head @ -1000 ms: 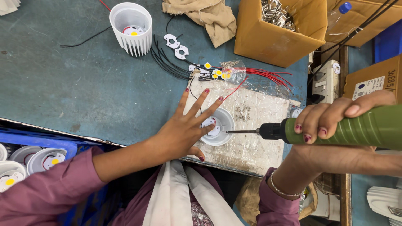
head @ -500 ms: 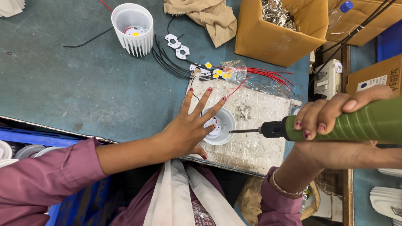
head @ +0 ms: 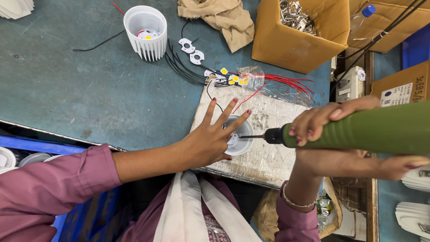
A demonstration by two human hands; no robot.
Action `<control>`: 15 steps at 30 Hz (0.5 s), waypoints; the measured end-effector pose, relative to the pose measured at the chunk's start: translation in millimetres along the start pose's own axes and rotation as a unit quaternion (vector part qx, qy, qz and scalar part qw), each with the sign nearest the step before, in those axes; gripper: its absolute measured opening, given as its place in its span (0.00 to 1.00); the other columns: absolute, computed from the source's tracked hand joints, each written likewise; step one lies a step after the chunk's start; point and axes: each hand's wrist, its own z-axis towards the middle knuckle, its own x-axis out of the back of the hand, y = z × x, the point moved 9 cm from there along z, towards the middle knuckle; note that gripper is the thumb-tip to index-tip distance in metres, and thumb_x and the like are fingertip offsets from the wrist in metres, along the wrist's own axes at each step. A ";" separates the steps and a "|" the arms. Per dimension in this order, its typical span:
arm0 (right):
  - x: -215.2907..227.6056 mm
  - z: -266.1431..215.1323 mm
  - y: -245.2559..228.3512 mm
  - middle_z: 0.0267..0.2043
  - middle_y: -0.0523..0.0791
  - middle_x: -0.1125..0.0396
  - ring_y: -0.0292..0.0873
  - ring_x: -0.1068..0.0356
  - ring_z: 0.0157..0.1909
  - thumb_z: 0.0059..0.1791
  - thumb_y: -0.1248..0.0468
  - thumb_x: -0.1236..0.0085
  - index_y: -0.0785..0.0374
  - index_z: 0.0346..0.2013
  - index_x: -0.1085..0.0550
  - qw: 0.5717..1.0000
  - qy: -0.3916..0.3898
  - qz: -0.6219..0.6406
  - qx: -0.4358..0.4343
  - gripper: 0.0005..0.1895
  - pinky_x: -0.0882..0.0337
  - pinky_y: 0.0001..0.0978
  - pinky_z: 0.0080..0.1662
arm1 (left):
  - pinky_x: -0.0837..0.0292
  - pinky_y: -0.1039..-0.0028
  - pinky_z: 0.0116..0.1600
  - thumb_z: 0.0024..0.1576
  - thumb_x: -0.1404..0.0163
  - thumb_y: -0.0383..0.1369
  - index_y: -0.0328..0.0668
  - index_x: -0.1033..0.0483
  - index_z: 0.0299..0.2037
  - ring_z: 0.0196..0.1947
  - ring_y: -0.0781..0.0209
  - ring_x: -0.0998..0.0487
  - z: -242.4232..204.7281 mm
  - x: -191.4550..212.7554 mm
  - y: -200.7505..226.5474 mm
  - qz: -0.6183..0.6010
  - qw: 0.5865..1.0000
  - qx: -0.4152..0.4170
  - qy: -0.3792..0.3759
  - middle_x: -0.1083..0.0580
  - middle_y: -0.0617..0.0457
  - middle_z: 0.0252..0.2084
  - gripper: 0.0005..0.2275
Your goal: The person assembles LED light fixtures by inserting LED modules into white plastic housings and securing them with a green electric screwdriver. They handle wires, place components, and tighten screws, then move completed units into a blue crate.
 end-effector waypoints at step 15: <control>-32.0 -10.9 15.2 0.16 0.49 0.46 0.44 0.44 0.12 0.38 0.14 0.64 0.67 0.38 0.41 0.997 0.010 0.036 -0.068 0.55 0.37 0.39 0.21 | 0.39 0.47 0.68 0.44 0.35 0.43 0.25 0.18 0.33 0.73 0.29 0.51 3.0 -2.7 -2.1 -0.045 0.998 -0.005 0.045 0.50 0.33 0.74 0.22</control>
